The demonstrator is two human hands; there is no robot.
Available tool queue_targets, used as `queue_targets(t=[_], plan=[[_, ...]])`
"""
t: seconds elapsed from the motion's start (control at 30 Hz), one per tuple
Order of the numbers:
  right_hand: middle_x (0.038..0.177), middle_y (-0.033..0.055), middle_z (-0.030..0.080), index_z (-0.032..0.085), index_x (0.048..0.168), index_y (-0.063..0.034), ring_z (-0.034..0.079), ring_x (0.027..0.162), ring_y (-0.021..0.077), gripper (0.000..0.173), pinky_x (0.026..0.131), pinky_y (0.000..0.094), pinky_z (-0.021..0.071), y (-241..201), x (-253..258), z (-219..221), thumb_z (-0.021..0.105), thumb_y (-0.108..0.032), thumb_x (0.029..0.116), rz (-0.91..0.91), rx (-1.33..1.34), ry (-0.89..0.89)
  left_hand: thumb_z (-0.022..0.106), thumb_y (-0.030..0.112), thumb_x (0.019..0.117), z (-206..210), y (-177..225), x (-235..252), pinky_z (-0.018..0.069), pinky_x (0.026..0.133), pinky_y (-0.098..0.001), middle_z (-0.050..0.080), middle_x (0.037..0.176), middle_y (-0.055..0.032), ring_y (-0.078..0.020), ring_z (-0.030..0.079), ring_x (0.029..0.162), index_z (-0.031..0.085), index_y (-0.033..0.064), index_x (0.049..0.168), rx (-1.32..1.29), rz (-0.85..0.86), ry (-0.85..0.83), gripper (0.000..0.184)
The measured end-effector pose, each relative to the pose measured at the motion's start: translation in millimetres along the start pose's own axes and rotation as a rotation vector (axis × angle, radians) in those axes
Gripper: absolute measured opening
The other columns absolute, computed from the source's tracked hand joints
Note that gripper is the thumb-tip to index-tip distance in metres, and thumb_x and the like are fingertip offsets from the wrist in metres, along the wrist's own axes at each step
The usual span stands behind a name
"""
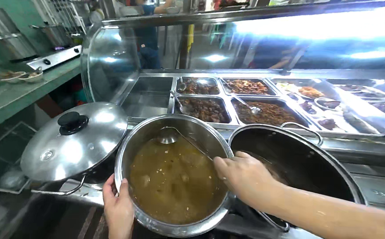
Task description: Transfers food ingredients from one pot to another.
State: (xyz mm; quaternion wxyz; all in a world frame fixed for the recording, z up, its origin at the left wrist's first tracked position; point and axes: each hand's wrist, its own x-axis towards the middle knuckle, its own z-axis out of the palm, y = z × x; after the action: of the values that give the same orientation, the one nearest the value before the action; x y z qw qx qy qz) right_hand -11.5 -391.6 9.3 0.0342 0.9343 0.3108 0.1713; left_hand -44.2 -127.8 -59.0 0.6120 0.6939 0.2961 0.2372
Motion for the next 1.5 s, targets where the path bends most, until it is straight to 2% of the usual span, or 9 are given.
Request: queue_targets(t=[0.1,0.2,0.37,0.53,0.77,0.83,1.1,1.27,1.5], plan=[[0.077,0.019,0.07,0.064,0.102,0.0067,0.072,0.075,0.0357,0.013,0.077,0.0474,0.0546,-23.3,27.9,6.8,0.06,0.012,0.0901,0.048,0.036,-0.359,0.052,0.005,0.1017,1.2,-1.1,1.5,0.0522,0.085,-0.0254,0.058,0.118,-0.019,-0.0129,0.062,0.099,0.046,-0.0088,0.137,-0.031,0.002,0.002,0.039],[0.081,0.0208,0.07,0.063,0.105,0.0087,0.073,0.079,0.0357,0.014,0.078,0.0469,0.0542,-34.6,39.9,18.8,0.055,0.012,0.0928,0.011,0.043,-0.442,0.052,0.006,0.1013,1.3,-1.1,2.0,0.0522,0.086,-0.0256,0.059,0.118,-0.0182,-0.0126,0.062,0.1,0.047,-0.0086,0.137,-0.038,0.003,0.0,0.039],[0.109,0.0269,0.068,0.053,0.124,0.0093,0.067,0.109,0.0409,0.023,0.1,0.0501,0.0466,-46.7,70.8,11.8,0.041,0.003,0.1057,0.11,0.15,-0.857,0.051,0.005,0.101,2.9,0.9,0.3,0.0512,0.085,-0.0232,0.058,0.116,-0.0171,-0.0111,0.061,0.1,0.047,-0.0084,0.136,-0.069,-0.011,0.009,0.038],[0.113,0.0254,0.068,0.058,0.125,0.004,0.065,0.115,0.0402,0.036,0.097,0.0532,0.0497,-49.4,80.2,9.2,0.036,-0.021,0.1127,0.342,0.4,-0.853,0.052,0.006,0.1011,3.9,1.1,1.0,0.0511,0.086,-0.0239,0.059,0.117,-0.0169,-0.0112,0.061,0.1,0.048,-0.0075,0.137,-0.071,-0.022,0.016,0.038],[0.096,0.0172,0.062,0.062,0.109,0.0027,0.062,0.091,0.0288,0.031,0.083,0.0449,0.0494,-54.8,64.8,-1.9,0.041,-0.02,0.1108,0.396,0.709,-0.87,0.052,0.005,0.1015,4.0,1.1,1.0,0.0506,0.088,-0.0237,0.058,0.118,-0.0185,-0.0111,0.061,0.102,0.047,-0.0093,0.137,-0.06,-0.007,0.017,0.039],[0.086,0.011,0.055,0.061,0.101,0.0006,0.056,0.079,0.0218,0.03,0.074,0.0394,0.0467,-49.8,63.1,-5.0,0.043,-0.022,0.1106,0.453,0.773,-0.864,0.052,0.006,0.1018,3.9,0.6,1.5,0.0508,0.087,-0.0235,0.058,0.117,-0.0177,-0.0106,0.061,0.101,0.047,-0.0086,0.137,-0.058,-0.006,0.016,0.038],[0.069,-0.0036,0.046,0.059,0.088,-0.0101,0.042,0.056,0.0053,0.024,0.054,0.0226,0.0366,-19.5,50.5,-38.2,0.052,-0.021,0.1088,0.75,1.036,-0.805,0.052,0.005,0.1018,4.2,0.9,1.2,0.0499,0.086,-0.0215,0.058,0.115,-0.016,-0.0086,0.06,0.099,0.047,-0.0093,0.136,-0.067,0.003,0.013,0.037],[0.063,-0.0047,0.047,0.057,0.079,-0.0096,0.039,0.05,0.0016,0.028,0.049,0.0167,0.033,1.2,40.2,-57.0,0.054,-0.008,0.1067,0.865,1.222,-0.705,0.052,0.005,0.1017,4.9,-0.7,1.2,0.05,0.086,-0.0207,0.058,0.115,-0.0166,-0.0083,0.06,0.1,0.048,-0.0098,0.135,-0.058,0.018,0.016,0.037],[0.053,-0.0028,0.047,0.063,0.07,-0.011,0.037,0.044,0.0031,0.034,0.043,0.0179,0.0293,56.4,-1.2,-93.8,0.057,-0.009,0.1034,0.897,1.202,-0.499,0.052,0.005,0.1019,4.2,-2.1,1.4,0.049,0.085,-0.018,0.056,0.116,-0.0165,-0.0049,0.059,0.098,0.046,-0.0107,0.137,-0.009,0.045,0.013,0.038]])
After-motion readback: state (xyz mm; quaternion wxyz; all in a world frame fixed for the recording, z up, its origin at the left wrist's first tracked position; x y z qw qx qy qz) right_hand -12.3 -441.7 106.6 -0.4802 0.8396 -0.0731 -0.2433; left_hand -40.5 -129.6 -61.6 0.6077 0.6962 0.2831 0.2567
